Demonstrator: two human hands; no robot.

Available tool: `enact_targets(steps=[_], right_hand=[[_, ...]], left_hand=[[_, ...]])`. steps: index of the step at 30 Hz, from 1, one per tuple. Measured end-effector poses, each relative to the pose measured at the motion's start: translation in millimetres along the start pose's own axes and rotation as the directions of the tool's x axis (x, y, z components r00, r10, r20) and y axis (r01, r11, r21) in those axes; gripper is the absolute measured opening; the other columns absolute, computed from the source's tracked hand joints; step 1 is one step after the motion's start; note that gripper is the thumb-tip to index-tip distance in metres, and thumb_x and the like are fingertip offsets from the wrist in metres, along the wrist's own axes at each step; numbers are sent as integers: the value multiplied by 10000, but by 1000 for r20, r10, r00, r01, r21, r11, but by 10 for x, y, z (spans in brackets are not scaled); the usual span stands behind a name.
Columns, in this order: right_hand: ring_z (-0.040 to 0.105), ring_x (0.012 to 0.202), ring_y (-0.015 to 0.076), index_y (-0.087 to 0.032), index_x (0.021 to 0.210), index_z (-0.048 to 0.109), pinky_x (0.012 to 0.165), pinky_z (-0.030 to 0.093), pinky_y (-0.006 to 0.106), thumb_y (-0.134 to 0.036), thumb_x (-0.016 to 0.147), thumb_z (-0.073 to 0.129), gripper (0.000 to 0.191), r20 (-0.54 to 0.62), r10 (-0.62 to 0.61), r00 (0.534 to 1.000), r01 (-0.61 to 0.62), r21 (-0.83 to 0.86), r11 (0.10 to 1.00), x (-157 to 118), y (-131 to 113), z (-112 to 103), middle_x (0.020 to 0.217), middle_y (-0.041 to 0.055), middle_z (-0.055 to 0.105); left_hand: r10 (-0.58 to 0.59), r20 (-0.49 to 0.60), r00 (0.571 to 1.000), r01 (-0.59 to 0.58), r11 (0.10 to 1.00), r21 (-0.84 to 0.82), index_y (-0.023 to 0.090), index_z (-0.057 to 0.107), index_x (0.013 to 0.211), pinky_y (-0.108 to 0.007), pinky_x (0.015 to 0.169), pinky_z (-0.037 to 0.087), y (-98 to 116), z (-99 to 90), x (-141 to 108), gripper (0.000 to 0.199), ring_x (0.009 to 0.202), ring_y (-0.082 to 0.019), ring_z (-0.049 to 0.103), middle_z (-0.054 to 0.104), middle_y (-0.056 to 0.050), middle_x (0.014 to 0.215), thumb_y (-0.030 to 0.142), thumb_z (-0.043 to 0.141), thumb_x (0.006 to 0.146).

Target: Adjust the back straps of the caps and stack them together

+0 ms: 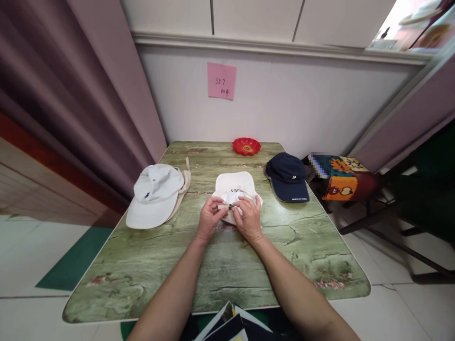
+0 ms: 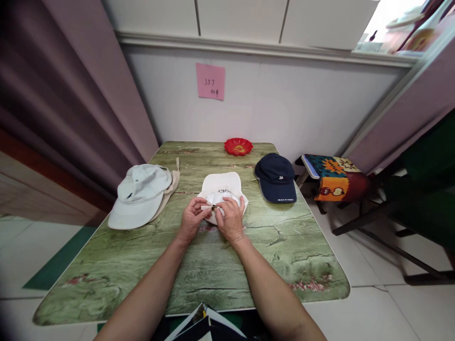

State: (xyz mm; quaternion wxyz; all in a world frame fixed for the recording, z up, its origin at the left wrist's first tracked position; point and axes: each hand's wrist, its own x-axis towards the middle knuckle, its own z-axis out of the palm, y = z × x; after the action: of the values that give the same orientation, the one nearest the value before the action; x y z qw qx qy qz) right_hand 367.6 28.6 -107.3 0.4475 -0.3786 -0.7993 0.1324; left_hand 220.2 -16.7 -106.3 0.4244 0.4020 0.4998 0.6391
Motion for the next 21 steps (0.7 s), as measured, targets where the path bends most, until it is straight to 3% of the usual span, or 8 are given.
enact_targets(steps=[6, 15, 21], right_hand=[[620, 1098, 223, -225, 917, 663, 1157, 113, 511, -265, 912, 550, 120, -5, 5, 1000, -5, -10, 1000, -3, 20, 12, 965, 56, 739], [619, 1083, 219, -225, 904, 679, 1157, 123, 507, -263, 907, 552, 132, 4, 6, 1000, -6, -30, 1000, 3, 27, 7, 958, 55, 736], [628, 1083, 218, -239, 897, 685, 1175, 79, 515, -276, 900, 587, 104, 4, -47, 999, 47, -50, 998, 12, -17, -41, 913, 33, 743]], left_hand=[[69, 27, 997, -70, 996, 57, 170, 539, 1222, -229, 634, 494, 26, 23, -25, 487, 637, -99, 588, 644, 15, 779, 320, 716, 794], [45, 78, 996, -53, 994, 99, 157, 594, 1169, -224, 632, 499, -26, 25, -24, 433, 651, -101, 589, 627, 10, 770, 354, 704, 800], [37, 41, 998, -43, 989, 142, 165, 641, 1029, -226, 590, 474, -38, 23, -19, 350, 590, -114, 577, 606, 30, 662, 394, 717, 774]])
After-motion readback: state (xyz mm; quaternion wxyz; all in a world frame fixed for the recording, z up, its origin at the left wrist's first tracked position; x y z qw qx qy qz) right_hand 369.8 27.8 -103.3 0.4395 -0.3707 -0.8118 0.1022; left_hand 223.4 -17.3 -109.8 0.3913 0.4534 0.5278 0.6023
